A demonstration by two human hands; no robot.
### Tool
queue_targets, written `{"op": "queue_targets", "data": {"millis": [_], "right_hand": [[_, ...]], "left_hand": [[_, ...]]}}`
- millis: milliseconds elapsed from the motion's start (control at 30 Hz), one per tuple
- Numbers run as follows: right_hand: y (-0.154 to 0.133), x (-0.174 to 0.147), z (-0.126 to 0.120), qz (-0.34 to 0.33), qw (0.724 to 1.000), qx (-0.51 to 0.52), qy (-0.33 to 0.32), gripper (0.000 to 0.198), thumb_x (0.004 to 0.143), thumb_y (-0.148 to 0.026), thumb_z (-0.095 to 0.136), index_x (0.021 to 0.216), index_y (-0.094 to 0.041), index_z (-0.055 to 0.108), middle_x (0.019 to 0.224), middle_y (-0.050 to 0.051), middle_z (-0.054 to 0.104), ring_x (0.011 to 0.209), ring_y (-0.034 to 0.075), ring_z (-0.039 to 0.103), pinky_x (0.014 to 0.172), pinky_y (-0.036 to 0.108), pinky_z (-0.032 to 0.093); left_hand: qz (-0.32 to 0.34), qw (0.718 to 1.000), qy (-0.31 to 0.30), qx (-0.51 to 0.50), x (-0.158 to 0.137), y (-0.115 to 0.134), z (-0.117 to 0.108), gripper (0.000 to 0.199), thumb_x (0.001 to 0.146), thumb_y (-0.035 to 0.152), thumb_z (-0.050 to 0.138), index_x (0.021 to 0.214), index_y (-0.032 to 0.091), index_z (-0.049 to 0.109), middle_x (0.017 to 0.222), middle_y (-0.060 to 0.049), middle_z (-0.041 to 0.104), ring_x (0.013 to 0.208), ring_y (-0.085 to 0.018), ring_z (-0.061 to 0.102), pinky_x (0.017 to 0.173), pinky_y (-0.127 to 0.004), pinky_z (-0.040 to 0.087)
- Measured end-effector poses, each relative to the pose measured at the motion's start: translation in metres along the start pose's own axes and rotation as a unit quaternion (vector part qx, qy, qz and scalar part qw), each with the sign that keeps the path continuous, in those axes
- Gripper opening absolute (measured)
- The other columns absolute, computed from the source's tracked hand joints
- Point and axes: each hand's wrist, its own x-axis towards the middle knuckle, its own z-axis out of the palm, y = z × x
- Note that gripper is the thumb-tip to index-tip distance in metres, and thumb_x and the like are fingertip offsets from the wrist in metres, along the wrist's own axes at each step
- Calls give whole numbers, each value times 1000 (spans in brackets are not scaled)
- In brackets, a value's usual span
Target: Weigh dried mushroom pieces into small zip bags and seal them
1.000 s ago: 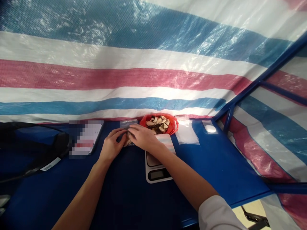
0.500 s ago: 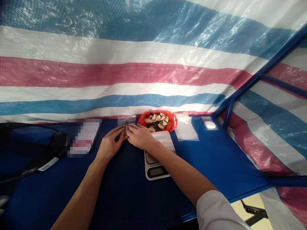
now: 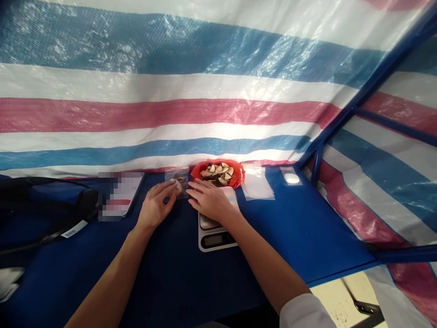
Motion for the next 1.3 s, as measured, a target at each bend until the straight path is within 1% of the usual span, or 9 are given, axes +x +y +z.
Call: {"op": "queue_targets", "data": {"millis": [67,200,300,433,533,633,767,1033,1300], "right_hand": [[8,-18,-10,21,1000,4,21,29,99,-29,57,121,-22,73,136,8,68,134,26,58,113,41,49],[31,-59,-31,68,995,11,67,29,99,-27,56,122,-23,72,138,6,67,135,25,57,111,39,52],[53,-89,-45,140,986,9,88,28,99,-29,56,121,-25,72,135,5,68,131,25,61,106,39,56],[79,-119,-51,191,979,-34,66,32,99,-30,54,128,-27,69,136,5,68,134,28,58,105,43,57],[91,-134,-46,182,980,-71,33,32,100,-30,54,128,-25,69,139,6,65,136,30,56,111,49,51],[96,-141,-40,175,981,-85,4,35,100,-31,53,131,-22,67,143,9,63,139,31,53,117,51,45],[99,-144,-35,181,980,-79,-23,39,101,-33,51,137,-22,64,146,9,60,141,31,50,119,51,41],[101,-145,-35,183,978,-80,-55,45,104,-35,44,143,-18,59,153,9,52,145,30,45,123,50,35],[100,-144,-37,186,977,-81,-67,47,104,-36,42,144,-18,57,155,9,50,146,30,43,123,49,34]], "left_hand": [[15,1000,-6,15,-1,8,0,25,97,29,54,110,22,74,116,-10,75,111,-28,69,106,-48,50],[38,998,-7,59,-8,24,3,26,98,27,52,113,21,72,120,-11,74,115,-28,67,108,-48,48],[42,994,-12,98,-17,37,6,27,99,28,51,114,19,72,121,-11,74,118,-29,66,109,-49,48],[27,987,-26,153,-21,50,14,31,99,29,49,117,19,72,126,-12,72,124,-31,63,112,-50,45],[5,982,-33,185,-19,56,20,35,98,29,47,121,17,71,131,-13,69,129,-32,60,115,-51,42],[-11,980,-49,192,-16,57,27,39,98,29,45,125,15,69,138,-15,65,133,-33,56,117,-51,39],[-23,982,-76,173,-16,54,32,43,97,30,45,131,12,66,144,-18,59,139,-35,50,120,-53,35],[-32,987,-91,132,-19,48,34,43,97,32,45,127,13,68,144,-19,58,141,-35,46,122,-55,32],[-18,986,-85,141,-20,48,35,42,97,32,45,125,14,69,143,-18,59,141,-35,47,121,-54,34]]}}
